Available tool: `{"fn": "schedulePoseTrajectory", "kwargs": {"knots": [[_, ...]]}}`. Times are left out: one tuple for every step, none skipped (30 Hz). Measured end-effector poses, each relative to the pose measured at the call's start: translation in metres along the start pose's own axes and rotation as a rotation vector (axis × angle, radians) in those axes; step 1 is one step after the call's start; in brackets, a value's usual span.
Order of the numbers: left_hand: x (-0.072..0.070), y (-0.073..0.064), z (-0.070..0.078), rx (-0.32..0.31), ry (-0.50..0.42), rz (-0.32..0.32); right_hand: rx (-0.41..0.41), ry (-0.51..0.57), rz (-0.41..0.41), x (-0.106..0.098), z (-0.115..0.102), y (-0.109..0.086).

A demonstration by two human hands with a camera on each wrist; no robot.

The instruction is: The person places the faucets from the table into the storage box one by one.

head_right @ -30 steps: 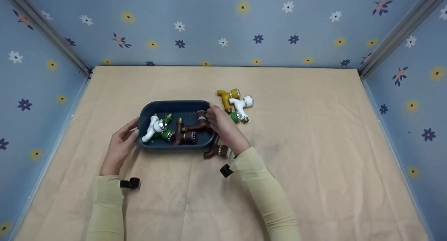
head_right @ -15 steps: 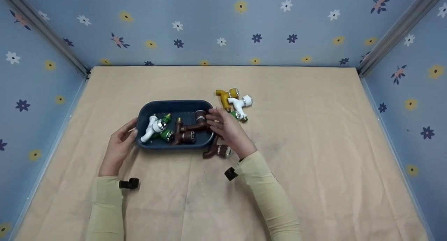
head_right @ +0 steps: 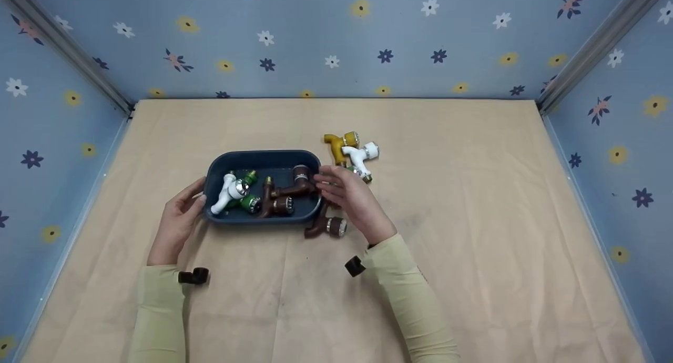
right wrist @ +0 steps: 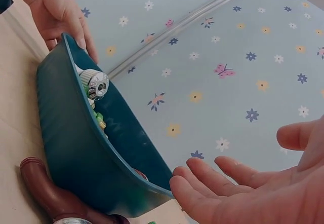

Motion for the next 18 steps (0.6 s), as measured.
{"fn": "schedulePoseTrajectory", "kwargs": {"knots": [[0.000, 0.000, 0.000, 0.000, 0.007, 0.002, -0.002, -0.003, -0.001, 0.000, 0.000, -0.001], [-0.001, 0.000, 0.000, 0.000, 0.014, 0.004, -0.004, -0.008, -0.003, 0.000, -0.001, -0.002], [-0.001, 0.000, 0.000, 0.000, 0.018, 0.005, -0.008, -0.014, -0.005, 0.000, -0.002, -0.004], [-0.001, 0.000, 0.000, -0.001, 0.020, 0.006, -0.013, -0.016, -0.005, 0.000, -0.003, -0.005], [-0.001, 0.000, 0.000, -0.002, 0.021, 0.006, -0.020, -0.021, -0.008, -0.001, -0.003, -0.006], [-0.001, 0.001, 0.000, -0.002, 0.023, 0.008, -0.025, -0.025, -0.011, -0.001, -0.004, -0.007], [-0.001, 0.001, 0.000, -0.003, 0.023, 0.009, -0.031, -0.031, -0.012, -0.002, -0.004, -0.009], [-0.001, 0.000, 0.000, -0.005, 0.020, 0.008, -0.037, -0.039, -0.018, -0.002, -0.004, -0.010], [-0.001, 0.000, 0.000, -0.007, 0.016, 0.009, -0.042, -0.045, -0.022, -0.003, -0.004, -0.012], [-0.001, 0.000, -0.001, -0.009, 0.012, 0.009, -0.045, -0.054, -0.025, -0.003, -0.004, -0.013], [-0.001, 0.000, -0.001, -0.011, 0.011, 0.006, -0.048, -0.057, -0.023, -0.004, -0.004, -0.014], [-0.001, 0.000, -0.001, -0.013, 0.010, 0.004, -0.049, -0.061, -0.020, -0.005, -0.004, -0.015], [-0.001, 0.000, -0.001, -0.015, 0.008, 0.002, -0.050, -0.063, -0.015, -0.006, -0.003, -0.016], [-0.001, 0.000, -0.002, -0.017, 0.007, -0.001, -0.048, -0.067, -0.008, -0.008, -0.002, -0.017], [-0.001, 0.000, -0.002, -0.018, 0.008, -0.002, -0.045, -0.070, -0.001, -0.009, -0.002, -0.018], [-0.001, 0.000, -0.002, -0.020, 0.010, -0.004, -0.040, -0.081, 0.002, -0.011, -0.001, -0.019], [-0.001, 0.000, -0.002, -0.022, 0.014, -0.004, -0.038, -0.080, 0.011, -0.013, 0.000, -0.019], [-0.001, 0.000, -0.001, -0.023, 0.015, -0.002, -0.033, -0.084, 0.015, -0.014, 0.001, -0.020]]}}
Point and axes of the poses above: each hand's wrist, its own y-axis towards the middle knuckle, its own x-axis out of the palm, z = x × y, the point moved 9 cm from there along y, towards the middle knuckle, and after that the axes turned 8 degrees about -x, right-handed, at the moved point
